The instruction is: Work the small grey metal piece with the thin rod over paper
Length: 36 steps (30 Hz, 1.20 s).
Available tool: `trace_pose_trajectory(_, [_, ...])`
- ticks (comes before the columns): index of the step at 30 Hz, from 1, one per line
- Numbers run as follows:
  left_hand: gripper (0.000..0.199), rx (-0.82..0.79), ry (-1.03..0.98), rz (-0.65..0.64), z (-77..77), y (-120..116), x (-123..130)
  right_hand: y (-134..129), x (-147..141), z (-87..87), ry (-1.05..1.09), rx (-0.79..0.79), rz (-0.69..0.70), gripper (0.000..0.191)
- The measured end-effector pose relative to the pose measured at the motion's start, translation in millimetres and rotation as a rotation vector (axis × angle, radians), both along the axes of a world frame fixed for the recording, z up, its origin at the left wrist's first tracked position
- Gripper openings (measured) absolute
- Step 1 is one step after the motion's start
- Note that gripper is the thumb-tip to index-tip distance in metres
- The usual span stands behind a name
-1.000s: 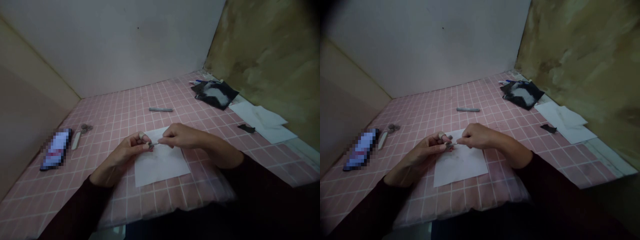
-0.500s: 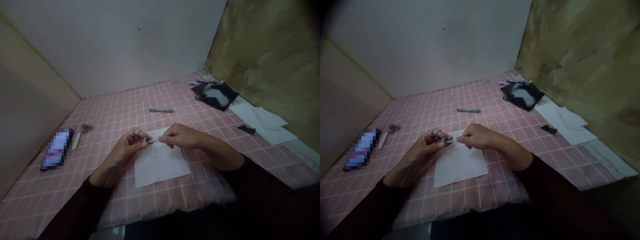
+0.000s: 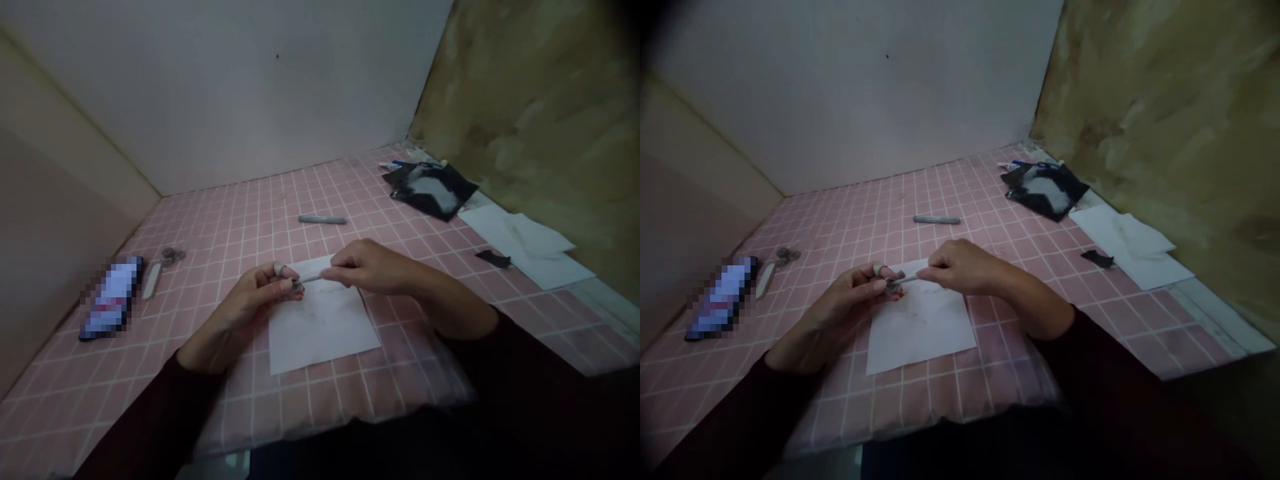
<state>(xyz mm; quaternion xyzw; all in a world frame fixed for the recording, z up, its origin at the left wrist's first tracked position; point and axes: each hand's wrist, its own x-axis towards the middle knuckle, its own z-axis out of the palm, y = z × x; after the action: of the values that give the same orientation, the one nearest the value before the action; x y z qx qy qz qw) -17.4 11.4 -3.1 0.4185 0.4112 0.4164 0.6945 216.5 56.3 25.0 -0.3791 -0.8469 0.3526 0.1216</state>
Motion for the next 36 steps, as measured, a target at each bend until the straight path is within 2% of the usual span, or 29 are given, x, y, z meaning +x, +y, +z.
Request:
trace_pose_trajectory(8, [0.018, -0.029, -0.067, -0.096, -2.6, -1.4, 0.9, -2.5, -3.4, 0.5, 0.019, 0.026, 0.06, 0.045])
trace_pose_trajectory(11, [0.018, -0.066, -0.071, -0.093, -3.8, 1.3, 0.1, -2.7, -1.4, 2.5, 0.022, 0.013, 0.031, 0.044])
trace_pose_trajectory(16, [0.017, -0.139, -0.046, -0.143, -4.9, 4.2, -1.3, -4.8, -3.5, 2.2, 0.002, 0.088, 0.057, 0.046])
trace_pose_trajectory(22, [0.016, -0.183, -0.049, -0.154, -5.9, 5.1, -2.5, -3.8, 1.4, 2.6, 0.037, 0.035, 0.055, 0.045])
trace_pose_trajectory(26, [0.02, -0.19, -0.035, -0.224, -4.6, 5.7, -2.2, -4.7, -3.2, 0.4, 0.036, 0.044, 0.112, 0.043])
trace_pose_trajectory(32, [0.017, -0.157, -0.099, -0.162, -1.8, 4.4, -2.5, -0.5, 2.2, 1.0, 0.057, -0.02, 0.072, 0.043])
trace_pose_trajectory(36, [0.018, -0.128, -0.083, -0.188, -2.8, 3.5, -3.0, -2.0, -3.2, -0.1, 0.022, -0.016, 0.102, 0.044])
